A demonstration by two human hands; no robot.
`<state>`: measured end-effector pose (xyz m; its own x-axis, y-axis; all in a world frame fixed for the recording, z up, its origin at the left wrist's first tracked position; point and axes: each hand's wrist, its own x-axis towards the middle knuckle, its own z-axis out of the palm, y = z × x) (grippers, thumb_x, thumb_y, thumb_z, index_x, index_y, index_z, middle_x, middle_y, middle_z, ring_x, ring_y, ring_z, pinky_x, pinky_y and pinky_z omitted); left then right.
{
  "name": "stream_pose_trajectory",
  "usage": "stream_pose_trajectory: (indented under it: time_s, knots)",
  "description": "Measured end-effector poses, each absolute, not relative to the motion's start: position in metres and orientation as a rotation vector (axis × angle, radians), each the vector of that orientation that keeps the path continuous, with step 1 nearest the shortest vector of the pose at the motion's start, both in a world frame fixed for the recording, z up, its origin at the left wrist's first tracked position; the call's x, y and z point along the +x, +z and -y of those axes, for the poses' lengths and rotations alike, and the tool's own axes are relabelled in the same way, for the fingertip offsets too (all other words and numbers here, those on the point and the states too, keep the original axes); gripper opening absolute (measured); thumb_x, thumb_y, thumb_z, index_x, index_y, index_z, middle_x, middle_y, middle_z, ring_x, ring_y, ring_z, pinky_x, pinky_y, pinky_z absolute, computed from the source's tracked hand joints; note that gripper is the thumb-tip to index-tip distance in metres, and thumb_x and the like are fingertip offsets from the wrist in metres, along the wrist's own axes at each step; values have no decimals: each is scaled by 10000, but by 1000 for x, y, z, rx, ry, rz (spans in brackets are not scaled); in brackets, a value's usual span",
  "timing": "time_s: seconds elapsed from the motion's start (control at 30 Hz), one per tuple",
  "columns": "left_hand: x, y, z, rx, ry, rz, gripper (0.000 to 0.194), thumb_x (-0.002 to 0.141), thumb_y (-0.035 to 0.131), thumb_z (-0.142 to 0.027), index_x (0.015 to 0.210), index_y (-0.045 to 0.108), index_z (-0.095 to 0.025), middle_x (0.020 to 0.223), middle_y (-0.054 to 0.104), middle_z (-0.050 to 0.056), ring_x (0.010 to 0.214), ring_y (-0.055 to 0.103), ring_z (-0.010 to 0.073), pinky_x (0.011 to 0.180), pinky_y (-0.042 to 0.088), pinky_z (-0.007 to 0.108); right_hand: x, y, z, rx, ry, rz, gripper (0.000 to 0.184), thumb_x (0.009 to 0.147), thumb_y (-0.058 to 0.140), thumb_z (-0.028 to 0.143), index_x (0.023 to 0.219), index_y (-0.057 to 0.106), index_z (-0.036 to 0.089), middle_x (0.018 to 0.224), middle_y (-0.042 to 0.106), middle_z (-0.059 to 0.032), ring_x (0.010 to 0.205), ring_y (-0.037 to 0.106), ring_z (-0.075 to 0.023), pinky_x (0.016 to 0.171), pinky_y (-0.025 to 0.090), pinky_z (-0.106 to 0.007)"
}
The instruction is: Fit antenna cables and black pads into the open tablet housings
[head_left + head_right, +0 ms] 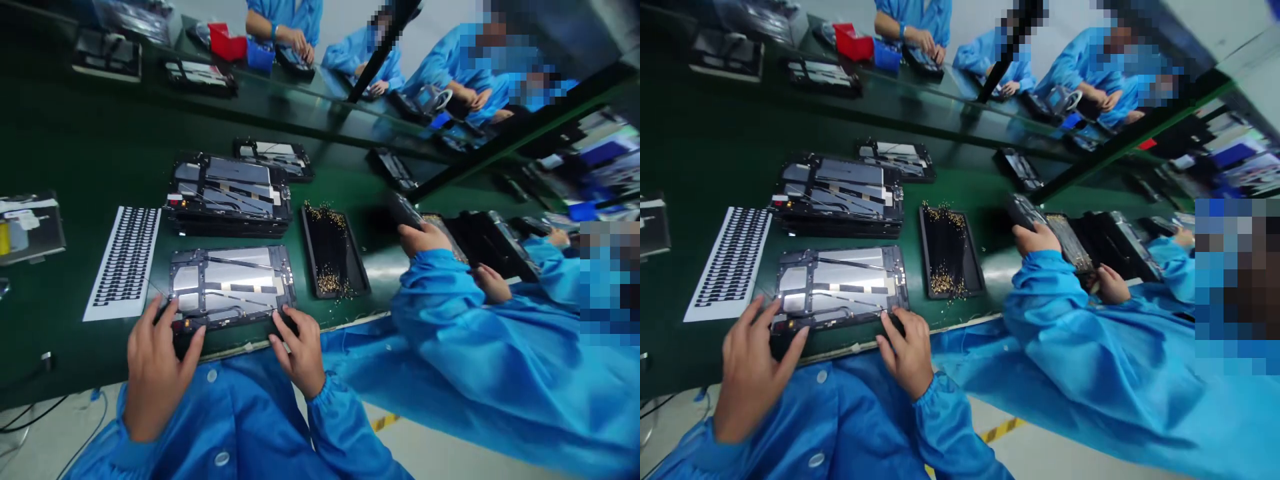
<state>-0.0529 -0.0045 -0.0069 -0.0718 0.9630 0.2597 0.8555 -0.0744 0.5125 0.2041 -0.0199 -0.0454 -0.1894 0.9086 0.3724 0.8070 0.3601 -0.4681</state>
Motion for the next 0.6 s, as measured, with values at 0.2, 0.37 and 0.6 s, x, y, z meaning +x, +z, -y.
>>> stream_pose_trajectory:
  time_s: [0.2, 0.37, 0.6]
  knots:
    - [-66, -21, 9, 1795, 959, -1927, 601, 944, 473, -499, 1459, 401, -197, 1429, 525, 141, 1341, 479, 309, 1132, 395, 497, 191, -45, 4, -1736, 352, 1553, 475, 994, 485, 388, 1411, 519, 162, 1311, 518, -181, 1252, 481, -306, 1050, 420, -535]
    - [-74, -19, 21, 1493, 1050, -1940, 514, 932, 450, -540, 1343, 525, -241, 1421, 553, 109, 1286, 544, 300, 976, 531, 435, 187, -53, -3, -1623, 559, 1326, 432, 998, 435, 446, 1170, 691, 143, 1138, 612, -153, 1104, 597, -258, 1001, 481, -440]
    - [-80, 24, 10, 1350, 1205, -1835, 505, 885, 529, -577, 1310, 547, -306, 1475, 519, 60, 1336, 509, 283, 642, 566, 252, 201, 0, -21, -1520, 655, 1224, 401, 931, 554, 494, 1119, 733, 188, 1231, 662, -136, 1190, 600, -269, 1057, 462, -441]
